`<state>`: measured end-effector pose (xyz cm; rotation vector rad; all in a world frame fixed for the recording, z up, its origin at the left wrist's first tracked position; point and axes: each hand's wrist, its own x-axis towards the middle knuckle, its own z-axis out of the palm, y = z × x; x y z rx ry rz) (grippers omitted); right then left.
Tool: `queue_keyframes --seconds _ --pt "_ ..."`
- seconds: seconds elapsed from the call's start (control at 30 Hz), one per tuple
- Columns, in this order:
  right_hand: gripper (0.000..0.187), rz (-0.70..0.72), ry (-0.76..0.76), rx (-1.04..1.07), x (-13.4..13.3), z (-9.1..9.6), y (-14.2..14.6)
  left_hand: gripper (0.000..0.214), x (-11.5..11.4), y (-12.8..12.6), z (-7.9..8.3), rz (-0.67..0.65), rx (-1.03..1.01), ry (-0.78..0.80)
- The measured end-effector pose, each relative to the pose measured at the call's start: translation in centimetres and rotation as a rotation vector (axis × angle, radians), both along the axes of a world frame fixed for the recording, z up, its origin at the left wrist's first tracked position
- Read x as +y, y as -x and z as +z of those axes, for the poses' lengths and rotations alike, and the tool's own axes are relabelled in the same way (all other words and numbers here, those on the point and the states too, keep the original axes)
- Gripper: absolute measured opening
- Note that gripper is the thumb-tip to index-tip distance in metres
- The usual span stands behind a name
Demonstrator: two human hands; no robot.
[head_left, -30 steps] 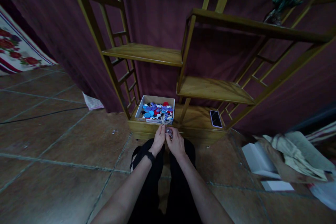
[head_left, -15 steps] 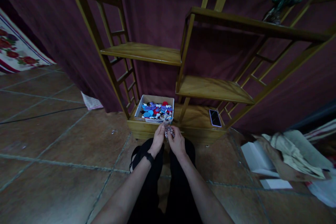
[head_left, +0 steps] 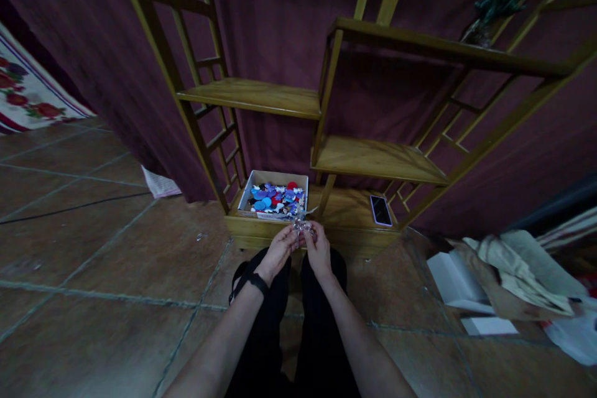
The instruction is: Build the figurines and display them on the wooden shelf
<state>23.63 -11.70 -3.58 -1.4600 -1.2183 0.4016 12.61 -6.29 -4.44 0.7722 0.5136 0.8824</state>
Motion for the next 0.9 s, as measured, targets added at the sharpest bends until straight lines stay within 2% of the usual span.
queue_keyframes --seconds 0.3,0.53,0.9 --pt "0.035 -0.027 0.021 -0.04 0.3 -0.8 -0.8 0.037 0.6 -0.1 -0.9 0.141 0.022 0.034" --pt "0.034 -0.051 0.05 -0.173 0.6 -1.5 -1.3 0.032 0.7 -0.2 -0.7 0.196 0.035 0.053" --pt "0.027 -0.023 0.061 -0.192 0.3 -0.5 -0.9 0.03 0.8 0.0 -0.6 0.241 -0.014 0.076"
